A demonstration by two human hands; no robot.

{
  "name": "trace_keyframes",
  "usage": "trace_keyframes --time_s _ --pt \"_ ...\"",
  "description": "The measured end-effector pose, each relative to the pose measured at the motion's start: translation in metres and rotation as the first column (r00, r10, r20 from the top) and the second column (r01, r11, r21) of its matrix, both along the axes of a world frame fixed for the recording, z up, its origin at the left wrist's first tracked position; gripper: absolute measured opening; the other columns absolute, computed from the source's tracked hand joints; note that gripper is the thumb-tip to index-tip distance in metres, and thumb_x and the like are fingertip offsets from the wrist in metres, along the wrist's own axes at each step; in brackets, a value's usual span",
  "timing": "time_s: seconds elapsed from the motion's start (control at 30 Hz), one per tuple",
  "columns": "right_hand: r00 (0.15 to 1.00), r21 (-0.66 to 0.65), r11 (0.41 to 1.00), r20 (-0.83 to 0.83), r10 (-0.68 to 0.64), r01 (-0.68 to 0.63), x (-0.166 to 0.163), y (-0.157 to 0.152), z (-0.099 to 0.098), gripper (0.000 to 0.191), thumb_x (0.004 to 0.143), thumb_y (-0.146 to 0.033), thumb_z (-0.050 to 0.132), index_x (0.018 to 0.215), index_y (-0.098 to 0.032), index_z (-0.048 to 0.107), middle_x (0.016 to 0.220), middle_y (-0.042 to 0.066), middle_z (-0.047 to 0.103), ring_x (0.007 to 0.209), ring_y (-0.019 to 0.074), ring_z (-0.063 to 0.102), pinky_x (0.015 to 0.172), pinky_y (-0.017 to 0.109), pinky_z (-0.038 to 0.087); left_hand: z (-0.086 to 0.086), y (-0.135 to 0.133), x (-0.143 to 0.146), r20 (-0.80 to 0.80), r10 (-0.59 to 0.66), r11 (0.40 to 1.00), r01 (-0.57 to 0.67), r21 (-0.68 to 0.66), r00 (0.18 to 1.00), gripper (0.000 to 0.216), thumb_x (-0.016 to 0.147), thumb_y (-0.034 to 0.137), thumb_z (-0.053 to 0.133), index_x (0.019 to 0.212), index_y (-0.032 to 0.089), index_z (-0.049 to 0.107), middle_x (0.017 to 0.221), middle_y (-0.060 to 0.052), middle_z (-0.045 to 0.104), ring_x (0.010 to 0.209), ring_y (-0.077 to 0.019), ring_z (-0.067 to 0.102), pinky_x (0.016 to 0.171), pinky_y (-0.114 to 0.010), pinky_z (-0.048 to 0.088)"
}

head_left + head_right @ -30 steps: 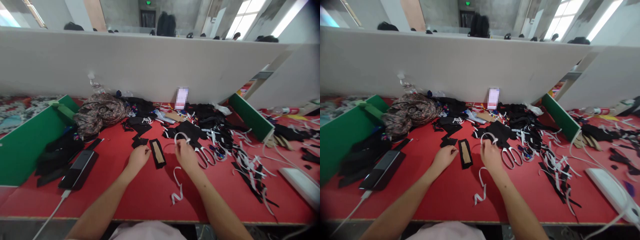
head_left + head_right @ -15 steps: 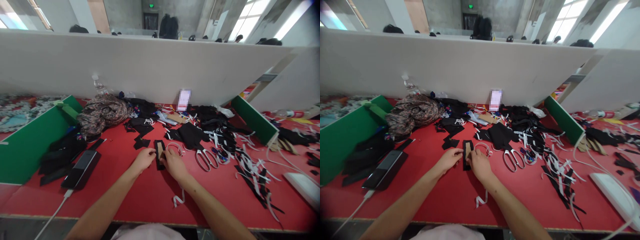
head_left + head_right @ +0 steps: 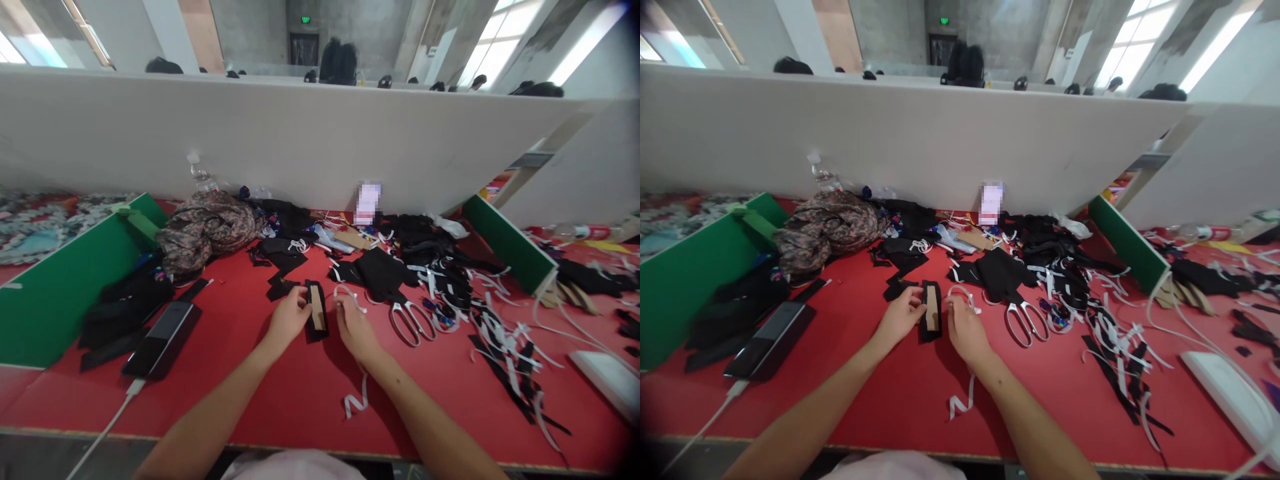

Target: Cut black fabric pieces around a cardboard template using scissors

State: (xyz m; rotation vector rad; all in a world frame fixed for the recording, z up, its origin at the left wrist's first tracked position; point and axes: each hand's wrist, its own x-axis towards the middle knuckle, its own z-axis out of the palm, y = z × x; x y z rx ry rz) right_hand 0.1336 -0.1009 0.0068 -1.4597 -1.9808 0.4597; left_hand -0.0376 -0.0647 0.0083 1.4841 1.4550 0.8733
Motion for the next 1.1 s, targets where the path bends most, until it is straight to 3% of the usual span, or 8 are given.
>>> trace_keyframes --time_s 0.1,0.2,0.33,0.6,0.77,0.93,1.0,1.1 --pt "0.981 -0.029 0.999 -0.193 0.022 -0.028 0.003 -0.002 0.005 0.018 0.09 -0.022 0.028 0.107 -0.018 0.036 0.088 0.006 0.06 0.079 0.016 0.059 0.072 0.029 0.045 0.013 -0.005 -0.002 -0.142 0.021 0.976 0.011 0.217 0.99 0.02 0.073 0.022 0.058 0.093 0.02 0.061 0.093 -0.005 0.054 0.085 -0.0169 0.053 0.077 -0.03 0.043" --pt "0.954 -0.042 0.996 -0.292 0.066 -0.082 0.003 -0.004 0.008 0.021 0.09 -0.023 0.032 0.111 -0.019 0.032 0.088 0.005 0.063 0.083 0.0156 0.06 0.075 0.029 0.044 0.026 -0.01 0.003 -0.24 -0.078 0.916 0.165 0.366 0.968 0.018 0.079 0.024 0.052 0.093 0.02 0.063 0.084 -0.003 0.055 0.075 -0.0137 0.053 0.068 -0.026 0.043" --pt "0.939 -0.017 0.99 -0.319 0.126 -0.139 0.002 -0.006 0.007 0.024 0.089 -0.023 0.034 0.113 -0.019 0.031 0.091 0.006 0.064 0.088 0.0156 0.06 0.078 0.03 0.045 0.03 -0.015 0.012 -0.247 -0.109 0.877 0.21 0.433 0.963 0.021 0.081 0.023 0.051 0.098 0.021 0.062 0.081 -0.002 0.059 0.074 -0.0125 0.054 0.066 -0.024 0.043" --pt "0.971 0.005 0.998 -0.229 0.067 -0.068 0.004 -0.004 0.002 0.022 0.088 -0.022 0.039 0.11 -0.021 0.038 0.098 0.007 0.064 0.095 0.0186 0.06 0.081 0.032 0.045 0.029 -0.019 0.013 -0.245 -0.089 0.864 0.197 0.463 0.965 0.009 0.079 0.023 0.052 0.075 0.018 0.058 0.071 0.0 0.053 0.064 -0.0107 0.049 0.06 -0.023 0.04" --pt "0.996 0.021 1.0 -0.091 0.01 -0.008 0.012 -0.001 0.013 0.017 0.088 -0.028 0.039 0.096 -0.021 0.052 0.091 0.005 0.064 0.082 0.0178 0.061 0.071 0.028 0.045 0.031 -0.018 0.008 -0.22 -0.239 0.829 0.317 0.461 0.946 0.01 0.079 0.022 0.049 0.074 0.018 0.057 0.073 0.0 0.054 0.064 -0.0103 0.049 0.061 -0.023 0.041" --pt "0.973 -0.02 0.998 0.224 -0.046 0.052 0.028 0.001 0.05 0.015 0.085 -0.023 0.043 0.086 -0.02 0.058 0.096 0.006 0.058 0.076 0.014 0.058 0.063 0.022 0.04 0.027 0.003 -0.011 -0.271 -0.276 0.871 0.359 0.336 0.922 0.025 0.079 0.02 0.049 0.104 0.021 0.056 0.086 -0.002 0.063 0.077 -0.014 0.055 0.069 -0.027 0.043" --pt "0.915 -0.112 0.99 0.401 -0.033 0.085 0.033 0.005 0.065 0.016 0.084 -0.021 0.043 0.085 -0.019 0.059 0.099 0.006 0.057 0.07 0.0125 0.057 0.058 0.022 0.036 0.024 0.013 -0.018 -0.397 -0.351 0.809 0.488 0.328 0.848 0.02 0.077 0.019 0.052 0.095 0.02 0.06 0.088 -0.003 0.065 0.085 -0.0166 0.054 0.077 -0.03 0.041" --pt "0.827 -0.332 0.943 0.523 0.208 -0.027 0.032 0.016 0.076 0.017 0.081 -0.022 0.046 0.08 -0.019 0.062 0.086 0.005 0.062 0.075 0.0166 0.057 0.056 0.023 0.032 0.02 0.022 -0.024 -0.501 -0.489 0.682 0.671 0.29 0.714 0.012 0.077 0.019 0.053 0.081 0.02 0.064 0.087 -0.004 0.064 0.088 -0.0174 0.053 0.082 -0.032 0.038"
